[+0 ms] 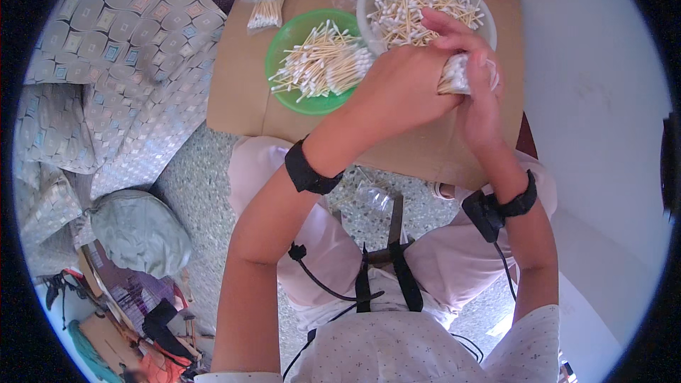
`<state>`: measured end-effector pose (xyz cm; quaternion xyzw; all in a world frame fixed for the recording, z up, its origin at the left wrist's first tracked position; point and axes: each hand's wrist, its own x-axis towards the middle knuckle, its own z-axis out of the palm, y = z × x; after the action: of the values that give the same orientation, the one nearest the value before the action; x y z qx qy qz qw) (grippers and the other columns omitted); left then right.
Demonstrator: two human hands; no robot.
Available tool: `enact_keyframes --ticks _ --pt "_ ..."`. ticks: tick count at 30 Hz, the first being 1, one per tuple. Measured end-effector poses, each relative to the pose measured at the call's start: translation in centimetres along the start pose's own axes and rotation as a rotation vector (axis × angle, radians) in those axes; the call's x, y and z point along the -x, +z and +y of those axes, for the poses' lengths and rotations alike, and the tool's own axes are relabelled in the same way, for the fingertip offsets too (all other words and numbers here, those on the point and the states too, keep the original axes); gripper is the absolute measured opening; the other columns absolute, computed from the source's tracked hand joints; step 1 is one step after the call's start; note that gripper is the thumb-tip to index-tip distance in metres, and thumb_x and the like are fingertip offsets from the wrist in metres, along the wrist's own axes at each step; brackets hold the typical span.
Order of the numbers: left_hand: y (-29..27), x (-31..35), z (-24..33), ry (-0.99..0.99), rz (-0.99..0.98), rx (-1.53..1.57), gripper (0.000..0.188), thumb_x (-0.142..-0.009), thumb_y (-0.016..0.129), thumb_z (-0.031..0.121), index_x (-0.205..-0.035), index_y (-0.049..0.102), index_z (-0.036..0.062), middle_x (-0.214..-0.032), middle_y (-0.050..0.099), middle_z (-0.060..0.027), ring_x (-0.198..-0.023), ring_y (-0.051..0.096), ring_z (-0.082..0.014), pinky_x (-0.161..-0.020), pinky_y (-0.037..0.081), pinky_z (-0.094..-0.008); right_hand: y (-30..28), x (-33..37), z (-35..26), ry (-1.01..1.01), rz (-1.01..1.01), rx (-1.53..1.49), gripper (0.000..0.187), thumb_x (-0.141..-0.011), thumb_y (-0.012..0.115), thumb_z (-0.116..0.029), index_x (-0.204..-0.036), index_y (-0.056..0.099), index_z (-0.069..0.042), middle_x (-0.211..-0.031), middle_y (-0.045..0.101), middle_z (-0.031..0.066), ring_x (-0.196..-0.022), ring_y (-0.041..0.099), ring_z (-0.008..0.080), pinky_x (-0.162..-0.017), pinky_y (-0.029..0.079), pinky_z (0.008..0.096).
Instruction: Sort cotton swabs into groups and place them into small plastic bags.
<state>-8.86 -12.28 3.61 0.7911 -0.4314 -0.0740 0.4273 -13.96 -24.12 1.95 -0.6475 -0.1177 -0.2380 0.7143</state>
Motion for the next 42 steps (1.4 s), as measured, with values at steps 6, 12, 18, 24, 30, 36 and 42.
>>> enact_keyframes --ticks 6,12,18,24,30,36,42 --pt "0.1 -0.2 0.0 -0.064 -0.024 -0.016 0.036 -0.070 0.067 0.024 -0.099 0.059 0.0036 -0.086 0.065 -0.0205 -0.079 0.062 -0.0409 -0.071 0.050 -0.0446 -0.2 0.0 -0.7 0.152 -0.011 -0.045 0.041 -0.100 0.034 -0.035 -0.086 0.057 -0.003 -0.121 0.056 0.0213 -0.111 0.053 0.0232 -0.098 0.038 0.0353" --pt "0.4 -0.3 -0.3 0.036 0.025 0.112 0.048 -0.071 0.067 0.021 -0.113 0.054 0.0037 -0.095 0.064 -0.0217 -0.088 0.061 -0.0409 -0.077 0.050 -0.0434 0.1 -0.2 -1.0 0.199 0.035 -0.034 0.041 -0.101 0.029 -0.034 -0.080 0.050 -0.006 -0.121 0.055 0.0245 -0.110 0.053 0.0240 -0.098 0.039 0.0358" --pt "0.2 -0.4 0.1 -0.001 -0.019 0.119 0.057 -0.070 0.070 0.022 -0.119 0.048 0.0033 -0.097 0.063 -0.0223 -0.091 0.061 -0.0389 -0.079 0.049 -0.0399 -0.1 -0.4 -1.3 0.258 0.083 -0.084 0.042 -0.101 0.028 -0.038 -0.080 0.047 -0.007 -0.122 0.054 0.0235 -0.111 0.053 0.0250 -0.097 0.040 0.0364" --pt "-0.6 0.0 0.0 -0.099 -0.006 0.392 0.060 -0.072 0.076 0.026 -0.120 0.045 0.0051 -0.102 0.061 -0.0148 -0.090 0.063 -0.0267 -0.078 0.051 -0.0355 -1.5 -1.7 -1.6 0.298 0.429 -0.365 0.040 -0.099 0.035 -0.041 -0.080 0.048 -0.008 -0.112 0.061 0.0159 -0.100 0.060 0.0245 -0.087 0.048 0.0357" --pt "-0.4 -0.5 0.6 -0.092 -0.076 0.292 0.073 -0.069 0.080 0.033 -0.124 0.042 0.0038 -0.106 0.059 -0.0120 -0.093 0.061 -0.0207 -0.079 0.051 -0.0335 -4.7 -1.4 -1.1 0.308 0.353 -0.573 0.036 -0.098 0.039 -0.040 -0.080 0.046 -0.010 -0.083 0.056 0.0067 -0.086 0.059 0.0230 -0.083 0.047 0.0364" --pt "-0.2 -0.3 0.3 -0.128 -0.082 0.272 0.081 -0.067 0.078 0.046 -0.126 0.046 0.0015 -0.106 0.062 -0.0151 -0.091 0.062 -0.0220 -0.080 0.050 -0.0330 -3.9 -1.8 -0.9 0.328 0.384 -0.558 0.035 -0.098 0.040 -0.039 -0.080 0.044 -0.010 -0.071 0.047 0.0032 -0.070 0.051 0.0190 -0.074 0.046 0.0365" --pt "0.0 -0.1 0.4 -0.117 -0.073 0.248 0.073 -0.068 0.077 0.046 -0.119 0.054 -0.0014 -0.101 0.065 -0.0160 -0.089 0.064 -0.0251 -0.079 0.051 -0.0347 -3.8 -1.5 -0.9 0.330 0.315 -0.622 0.035 -0.098 0.040 -0.038 -0.077 0.042 -0.011 -0.067 0.043 0.0023 -0.063 0.046 0.0171 -0.072 0.046 0.0367"
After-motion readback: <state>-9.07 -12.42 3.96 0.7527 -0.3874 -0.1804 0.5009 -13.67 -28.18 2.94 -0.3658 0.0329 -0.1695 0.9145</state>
